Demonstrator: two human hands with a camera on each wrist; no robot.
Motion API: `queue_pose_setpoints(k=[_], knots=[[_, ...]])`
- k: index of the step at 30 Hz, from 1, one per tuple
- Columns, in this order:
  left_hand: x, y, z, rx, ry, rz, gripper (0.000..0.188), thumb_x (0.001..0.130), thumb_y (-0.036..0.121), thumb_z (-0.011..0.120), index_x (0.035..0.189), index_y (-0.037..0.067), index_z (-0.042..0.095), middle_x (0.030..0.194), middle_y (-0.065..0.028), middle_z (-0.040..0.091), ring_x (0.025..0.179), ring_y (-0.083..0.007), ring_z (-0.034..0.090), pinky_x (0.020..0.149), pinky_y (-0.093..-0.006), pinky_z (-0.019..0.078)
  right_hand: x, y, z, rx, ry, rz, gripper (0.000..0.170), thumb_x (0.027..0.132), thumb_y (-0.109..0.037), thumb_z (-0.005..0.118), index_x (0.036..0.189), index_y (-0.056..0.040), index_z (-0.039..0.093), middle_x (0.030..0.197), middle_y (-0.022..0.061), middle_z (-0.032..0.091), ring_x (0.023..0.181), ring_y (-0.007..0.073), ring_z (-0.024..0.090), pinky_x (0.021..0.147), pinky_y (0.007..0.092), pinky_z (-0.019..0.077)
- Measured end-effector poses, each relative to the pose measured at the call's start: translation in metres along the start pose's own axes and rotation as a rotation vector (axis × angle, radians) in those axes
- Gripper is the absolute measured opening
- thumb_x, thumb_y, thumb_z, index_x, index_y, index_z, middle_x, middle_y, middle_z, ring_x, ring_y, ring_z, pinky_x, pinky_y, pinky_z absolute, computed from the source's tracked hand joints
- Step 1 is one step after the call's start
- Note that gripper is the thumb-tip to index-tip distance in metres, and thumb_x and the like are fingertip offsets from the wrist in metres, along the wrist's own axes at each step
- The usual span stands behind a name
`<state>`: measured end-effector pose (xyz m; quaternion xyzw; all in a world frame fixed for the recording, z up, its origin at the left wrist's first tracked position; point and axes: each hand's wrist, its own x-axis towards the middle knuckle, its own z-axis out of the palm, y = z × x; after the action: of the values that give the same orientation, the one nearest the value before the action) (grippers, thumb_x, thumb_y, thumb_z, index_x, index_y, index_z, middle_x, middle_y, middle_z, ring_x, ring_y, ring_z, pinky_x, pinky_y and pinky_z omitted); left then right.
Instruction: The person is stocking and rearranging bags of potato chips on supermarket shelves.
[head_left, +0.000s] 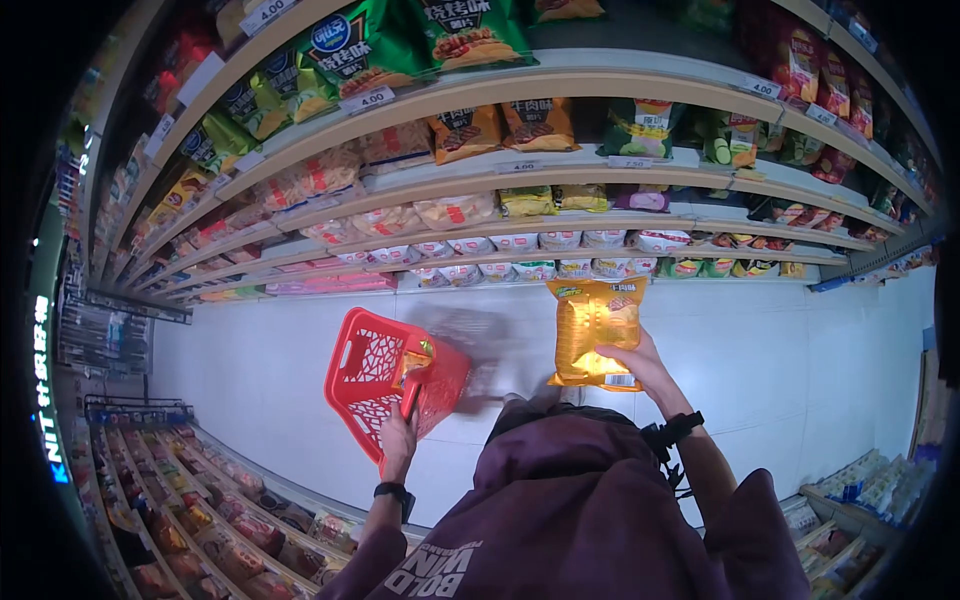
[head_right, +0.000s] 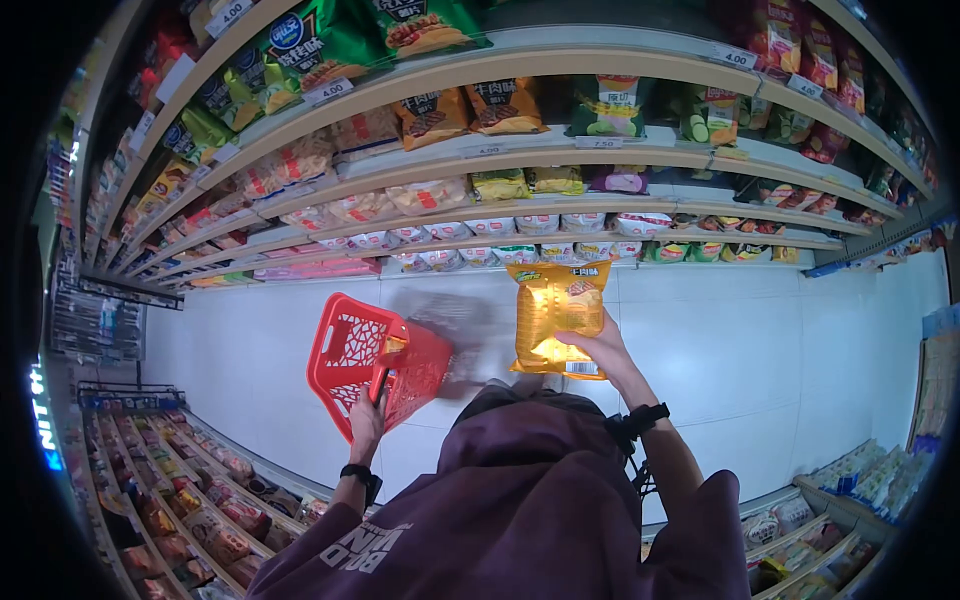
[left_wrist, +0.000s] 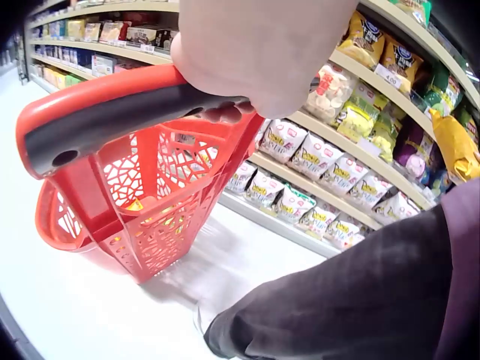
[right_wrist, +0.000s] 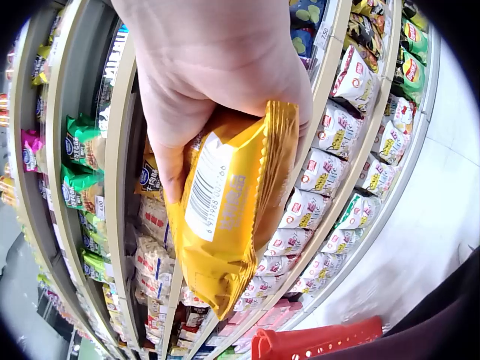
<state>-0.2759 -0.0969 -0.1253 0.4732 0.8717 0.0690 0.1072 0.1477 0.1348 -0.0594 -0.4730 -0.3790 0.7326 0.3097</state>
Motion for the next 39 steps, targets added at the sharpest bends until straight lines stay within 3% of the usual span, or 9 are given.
queue_pose_setpoints(k=[4,10,15,19,23,29,39], knots=[[0.038,0.02,-0.012,-0.018,0.026,-0.117,0.035,0.09,0.03,0.059,0.1,-0.003,0.056,0.071,-0.028,0.063,0.07,-0.0458,0.064,0.063,-0.0528,0.0507,0.013,-0.005,0.008,-0.041,-0.06,0.002,0.067,0.076,-0.006,0.077,0.133,-0.0019,0.042,0.123,0.0096,0.059,0.112,0.0183,0.058,0.098,0.0325,0.0456],[0.08,0.024,-0.011,-0.06,0.13,-0.096,0.03,0.088,0.026,0.06,0.094,-0.003,0.058,0.071,-0.028,0.062,0.072,-0.0459,0.064,0.066,-0.0533,0.0511,0.017,-0.032,0.03,-0.099,-0.146,-0.024,0.07,0.076,-0.007,0.078,0.135,-0.0025,0.04,0.125,0.0086,0.057,0.115,0.018,0.056,0.099,0.0327,0.0448],[0.064,0.023,-0.006,-0.033,0.108,-0.069,0.046,0.084,0.038,0.069,0.097,-0.005,0.059,0.072,-0.0271,0.063,0.071,-0.0436,0.065,0.062,-0.0508,0.0514,0.02,-0.035,0.026,-0.116,-0.149,-0.029,0.071,0.076,-0.007,0.078,0.135,-0.003,0.039,0.126,0.0081,0.057,0.116,0.018,0.055,0.099,0.0327,0.0447],[0.059,0.035,-0.024,-0.049,0.011,-0.101,0.048,0.083,0.043,0.068,0.099,-0.002,0.059,0.074,-0.0278,0.063,0.075,-0.0452,0.064,0.067,-0.0525,0.0508,0.018,-0.026,0.023,-0.086,-0.148,-0.001,0.071,0.076,-0.007,0.077,0.135,-0.0023,0.039,0.126,0.0086,0.057,0.116,0.0179,0.055,0.099,0.0323,0.0451],[0.101,0.021,-0.012,-0.019,0.098,-0.019,0.052,0.083,0.047,0.067,0.097,-0.003,0.059,0.075,-0.0266,0.064,0.076,-0.0444,0.064,0.066,-0.0518,0.0509,0.021,-0.016,0.024,-0.096,-0.147,0.014,0.07,0.076,-0.006,0.078,0.134,-0.0015,0.04,0.125,0.0088,0.057,0.115,0.0178,0.056,0.098,0.032,0.0454],[0.141,0.016,-0.019,0.039,0.059,-0.021,0.061,0.079,0.054,0.068,0.097,-0.004,0.06,0.079,-0.0249,0.066,0.078,-0.0429,0.065,0.067,-0.0507,0.0519,0.013,-0.031,0.037,-0.109,-0.161,-0.082,0.071,0.074,-0.006,0.079,0.134,-0.0018,0.04,0.125,0.0083,0.056,0.115,0.0174,0.055,0.098,0.0319,0.0456],[0.082,0.004,-0.012,-0.086,0.123,-0.105,0.051,0.081,0.044,0.071,0.095,-0.004,0.061,0.074,-0.0252,0.065,0.074,-0.0437,0.065,0.067,-0.0508,0.0514,-0.006,-0.003,-0.009,-0.013,0.013,-0.115,0.076,0.073,-0.006,0.08,0.136,-0.0017,0.037,0.126,0.0091,0.056,0.116,0.0191,0.055,0.1,0.0328,0.0456]])
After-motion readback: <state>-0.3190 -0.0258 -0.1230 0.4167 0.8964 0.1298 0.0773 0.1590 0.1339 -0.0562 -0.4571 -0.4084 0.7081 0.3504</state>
